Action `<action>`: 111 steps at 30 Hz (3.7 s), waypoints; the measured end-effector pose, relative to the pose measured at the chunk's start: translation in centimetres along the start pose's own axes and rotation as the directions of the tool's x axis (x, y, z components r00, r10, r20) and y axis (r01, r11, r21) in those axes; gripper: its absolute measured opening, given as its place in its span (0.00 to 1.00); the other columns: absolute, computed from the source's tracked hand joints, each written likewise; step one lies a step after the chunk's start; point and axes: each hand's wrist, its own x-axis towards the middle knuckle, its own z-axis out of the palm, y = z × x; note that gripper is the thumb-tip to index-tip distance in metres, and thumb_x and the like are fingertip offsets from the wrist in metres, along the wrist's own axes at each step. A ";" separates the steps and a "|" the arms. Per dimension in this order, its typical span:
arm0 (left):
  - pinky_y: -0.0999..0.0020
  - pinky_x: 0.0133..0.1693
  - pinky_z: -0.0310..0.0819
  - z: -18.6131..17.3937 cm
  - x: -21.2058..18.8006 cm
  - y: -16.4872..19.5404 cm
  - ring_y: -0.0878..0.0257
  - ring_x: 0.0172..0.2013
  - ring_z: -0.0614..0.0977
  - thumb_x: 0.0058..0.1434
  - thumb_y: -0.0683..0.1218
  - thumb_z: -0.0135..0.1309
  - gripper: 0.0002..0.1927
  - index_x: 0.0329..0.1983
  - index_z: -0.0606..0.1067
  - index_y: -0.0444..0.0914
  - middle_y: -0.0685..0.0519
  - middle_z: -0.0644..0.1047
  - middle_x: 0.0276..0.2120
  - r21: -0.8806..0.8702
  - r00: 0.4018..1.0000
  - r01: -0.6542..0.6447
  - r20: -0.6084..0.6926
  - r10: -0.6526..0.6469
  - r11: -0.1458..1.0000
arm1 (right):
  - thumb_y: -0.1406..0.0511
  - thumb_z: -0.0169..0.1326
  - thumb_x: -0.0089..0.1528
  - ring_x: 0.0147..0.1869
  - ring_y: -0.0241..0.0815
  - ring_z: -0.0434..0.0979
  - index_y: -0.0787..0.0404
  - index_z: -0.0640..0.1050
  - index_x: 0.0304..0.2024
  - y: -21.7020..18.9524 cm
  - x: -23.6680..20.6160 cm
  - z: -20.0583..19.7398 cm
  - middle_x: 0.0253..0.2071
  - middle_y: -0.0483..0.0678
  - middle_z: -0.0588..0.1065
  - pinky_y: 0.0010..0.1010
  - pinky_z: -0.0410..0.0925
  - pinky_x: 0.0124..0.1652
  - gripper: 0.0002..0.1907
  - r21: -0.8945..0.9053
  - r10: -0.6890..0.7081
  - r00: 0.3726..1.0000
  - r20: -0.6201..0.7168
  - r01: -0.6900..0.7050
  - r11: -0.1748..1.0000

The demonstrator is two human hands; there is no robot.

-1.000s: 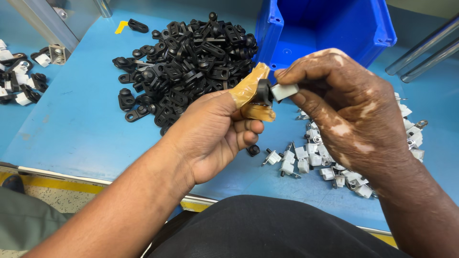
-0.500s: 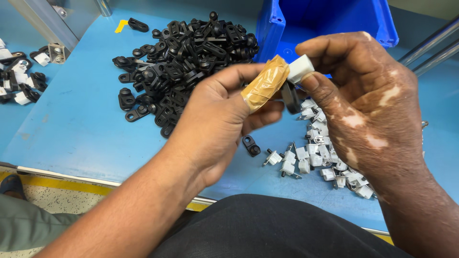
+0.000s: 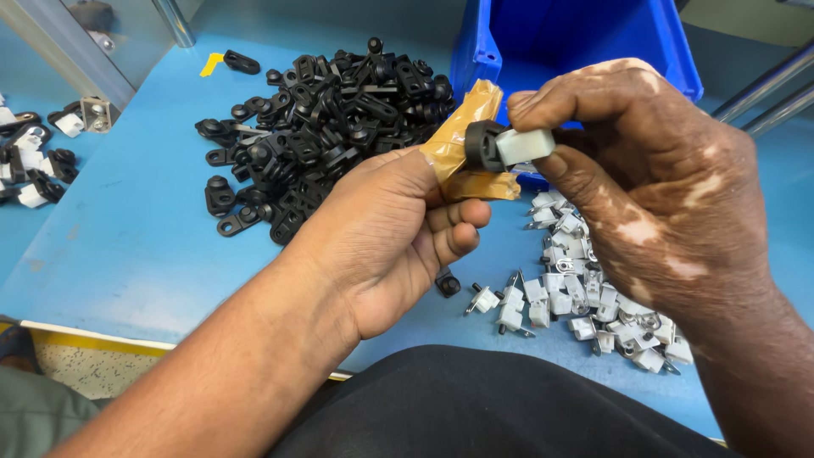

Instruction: The person assembles small black and white plastic components by hand on a blue workbench. They pick up a black part, attach a white part, and place the assembled unit into a blue bin, repeating this process continuously.

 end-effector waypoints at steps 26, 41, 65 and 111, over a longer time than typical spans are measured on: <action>0.78 0.41 0.70 1.3 -0.6 0.0 0.69 0.36 0.74 0.52 0.35 0.47 0.11 0.40 0.67 0.31 0.51 0.73 0.33 0.258 0.708 -0.705 0.291 0.643 0.660 | 0.72 0.44 0.59 0.41 0.30 0.69 0.67 0.64 0.39 -1.7 0.0 1.1 0.36 0.48 0.67 0.18 0.67 0.45 0.06 -0.040 0.036 0.979 -0.203 -0.045 0.998; 0.78 0.27 0.72 2.3 -0.9 0.6 0.70 0.26 0.75 0.47 0.33 0.41 0.11 0.35 0.67 0.32 0.52 0.74 0.26 0.473 0.791 -0.590 0.174 0.587 0.654 | 0.71 0.52 0.58 0.41 0.30 0.68 0.66 0.63 0.40 0.2 -1.7 0.6 0.37 0.47 0.66 0.16 0.65 0.46 0.12 0.074 -0.009 0.975 -0.220 0.026 0.997; 0.78 0.22 0.67 5.3 -3.2 3.3 0.70 0.21 0.71 0.47 0.35 0.47 0.12 0.36 0.65 0.31 0.49 0.71 0.25 0.355 0.851 -0.526 0.217 0.479 0.773 | 0.68 0.48 0.59 0.47 0.36 0.70 0.66 0.61 0.42 -0.3 -1.3 0.1 0.42 0.51 0.66 0.21 0.66 0.47 0.13 -0.246 -0.136 0.974 -0.183 0.089 0.965; 0.76 0.34 0.69 2.1 -1.4 1.2 0.66 0.30 0.74 0.53 0.30 0.42 0.07 0.36 0.66 0.26 0.47 0.72 0.30 0.108 0.696 -0.710 0.259 0.670 0.696 | 0.69 0.47 0.58 0.36 0.31 0.67 0.64 0.64 0.34 -1.5 -1.1 1.7 0.34 0.46 0.68 0.16 0.66 0.38 0.06 0.097 -0.011 0.956 -0.294 0.041 0.994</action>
